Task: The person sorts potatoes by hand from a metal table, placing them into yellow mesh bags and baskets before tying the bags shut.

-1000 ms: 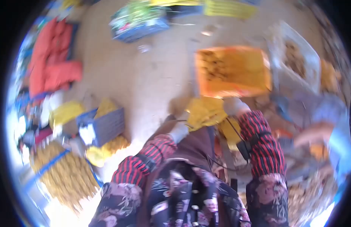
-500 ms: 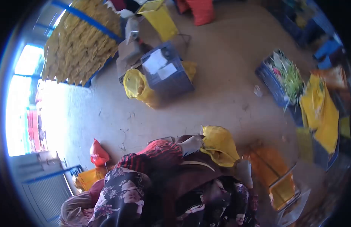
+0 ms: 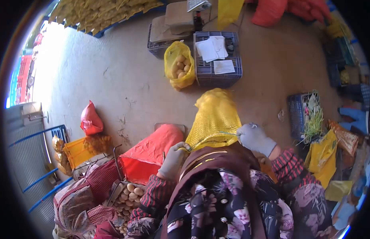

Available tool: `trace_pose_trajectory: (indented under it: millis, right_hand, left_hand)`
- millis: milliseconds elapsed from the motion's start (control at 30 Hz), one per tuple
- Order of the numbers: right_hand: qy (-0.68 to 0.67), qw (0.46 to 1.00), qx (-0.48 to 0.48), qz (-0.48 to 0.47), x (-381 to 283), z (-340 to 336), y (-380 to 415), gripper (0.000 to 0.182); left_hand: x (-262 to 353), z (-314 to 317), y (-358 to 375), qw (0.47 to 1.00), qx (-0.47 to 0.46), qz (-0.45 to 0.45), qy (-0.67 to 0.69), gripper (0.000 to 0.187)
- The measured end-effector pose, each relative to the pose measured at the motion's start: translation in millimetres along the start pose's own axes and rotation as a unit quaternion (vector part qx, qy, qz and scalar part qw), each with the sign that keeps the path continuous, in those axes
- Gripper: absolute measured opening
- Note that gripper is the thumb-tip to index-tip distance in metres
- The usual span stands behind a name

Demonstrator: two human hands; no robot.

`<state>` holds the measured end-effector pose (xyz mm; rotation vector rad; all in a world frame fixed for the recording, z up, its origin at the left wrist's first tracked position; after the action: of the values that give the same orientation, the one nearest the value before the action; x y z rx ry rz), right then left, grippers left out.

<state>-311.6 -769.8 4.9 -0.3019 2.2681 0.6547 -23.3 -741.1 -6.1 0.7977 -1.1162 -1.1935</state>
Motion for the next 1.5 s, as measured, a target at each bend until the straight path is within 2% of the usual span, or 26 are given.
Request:
trace_pose_trajectory:
  millis: [33,67,100,200,233,267,300,333,367,433,467,533,633,700,767,833,867,900,1033,1167,1233,1300,1333,1367,1467,1500]
  right_hand:
    - [0.006,0.999,-0.042,-0.007,-11,-4,-26,0.017]
    - [0.015,0.996,-0.090,-0.014,-31,-15,-56,0.018]
    - [0.030,0.995,-0.094,-0.024,-40,-18,-83,0.018]
    - [-0.082,0.993,-0.054,-0.065,-62,-32,-171,0.021]
    - [-0.088,0.992,-0.051,-0.073,-71,-45,-208,0.021]
    - [-0.127,0.986,-0.046,-0.099,-86,-58,-234,0.021]
    - [-0.176,0.977,-0.049,-0.109,-100,-56,-241,0.022]
    - [-0.193,0.975,-0.052,-0.096,-115,-55,-252,0.022]
    - [-0.216,0.969,-0.058,-0.106,-136,-64,-275,0.020]
    - [-0.236,0.962,-0.062,-0.120,-168,-82,-304,0.019]
    - [-0.277,0.948,-0.081,-0.134,-184,-86,-320,0.019]
    - [-0.333,0.921,-0.109,-0.171,-227,-98,-341,0.018]
    - [-0.399,0.896,-0.071,-0.181,-269,-104,-377,0.018]
    - [-0.407,0.891,-0.094,-0.179,-276,-100,-409,0.018]
    - [-0.388,0.874,-0.019,-0.293,-304,-103,-435,0.018]
    - [-0.397,0.886,-0.025,-0.239,-315,-106,-459,0.018]
    - [-0.404,0.891,0.030,-0.203,-312,-100,-469,0.018]
    - [-0.404,0.894,0.094,-0.171,-311,-101,-478,0.017]
    - [-0.438,0.868,0.214,-0.097,-311,-112,-513,0.018]
    - [-0.369,0.867,0.309,-0.128,-325,-158,-542,0.016]
    - [-0.414,0.849,0.312,-0.103,-322,-164,-562,0.017]
    - [-0.443,0.834,0.316,-0.092,-314,-174,-581,0.017]
    - [-0.408,0.846,0.330,-0.097,-311,-178,-591,0.017]
    - [-0.374,0.853,0.350,-0.103,-306,-184,-600,0.017]
    - [-0.417,0.814,0.399,-0.069,-280,-197,-612,0.018]
    - [-0.446,0.791,0.416,-0.049,-271,-205,-613,0.019]
  left_hand:
    - [14,-8,8,0.997,0.022,0.033,0.068,0.018]
    - [25,-32,4,0.994,0.032,0.090,0.053,0.018]
    - [42,-51,9,0.992,0.030,0.103,0.065,0.018]
    - [126,-92,19,0.984,0.088,0.148,0.039,0.018]
    - [169,-105,27,0.965,0.134,0.223,-0.001,0.014]
    - [205,-114,41,0.942,0.176,0.281,-0.051,0.015]
    - [252,-103,70,0.829,0.269,0.424,-0.245,0.018]
    - [267,-126,69,0.915,0.228,0.323,-0.077,0.018]
    - [294,-131,83,0.923,0.234,0.305,-0.024,0.018]
    - [344,-150,92,0.923,0.166,0.341,0.058,0.017]
    - [372,-161,98,0.922,0.161,0.348,0.051,0.017]
    - [422,-184,120,0.895,0.130,0.420,0.076,0.016]
    - [489,-216,151,0.889,-0.009,0.455,0.043,0.019]
    - [528,-234,147,0.888,0.019,0.454,0.075,0.015]
    - [571,-253,145,0.888,-0.042,0.457,0.014,0.014]
    - [603,-269,138,0.911,0.003,0.412,-0.024,0.013]
    - [619,-265,133,0.911,0.044,0.408,-0.039,0.011]
    - [636,-264,125,0.909,0.024,0.400,-0.117,0.010]
    - [710,-249,107,0.911,-0.087,0.378,-0.144,0.020]
    - [789,-220,100,0.861,-0.145,0.438,-0.213,0.020]
    - [824,-211,88,0.845,-0.179,0.454,-0.218,0.021]
    - [856,-205,64,0.885,-0.131,0.397,-0.204,0.023]
    - [866,-198,52,0.857,-0.212,0.419,-0.212,0.021]
    - [880,-189,35,0.849,-0.223,0.425,-0.222,0.021]
    - [911,-167,-21,0.915,-0.141,0.302,-0.227,0.020]
    - [923,-151,-32,0.915,-0.149,0.294,-0.233,0.020]
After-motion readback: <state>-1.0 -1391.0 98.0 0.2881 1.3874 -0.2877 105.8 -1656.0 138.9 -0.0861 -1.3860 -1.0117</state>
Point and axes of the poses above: each hand's wrist, its own y-axis away from the middle knuckle, its own z-axis out of the palm, x = y × z, the point moved 7 cm from there along -y, towards the middle knuckle, and after that the axes turned 14 degrees about -z, right-handed, at the moved point
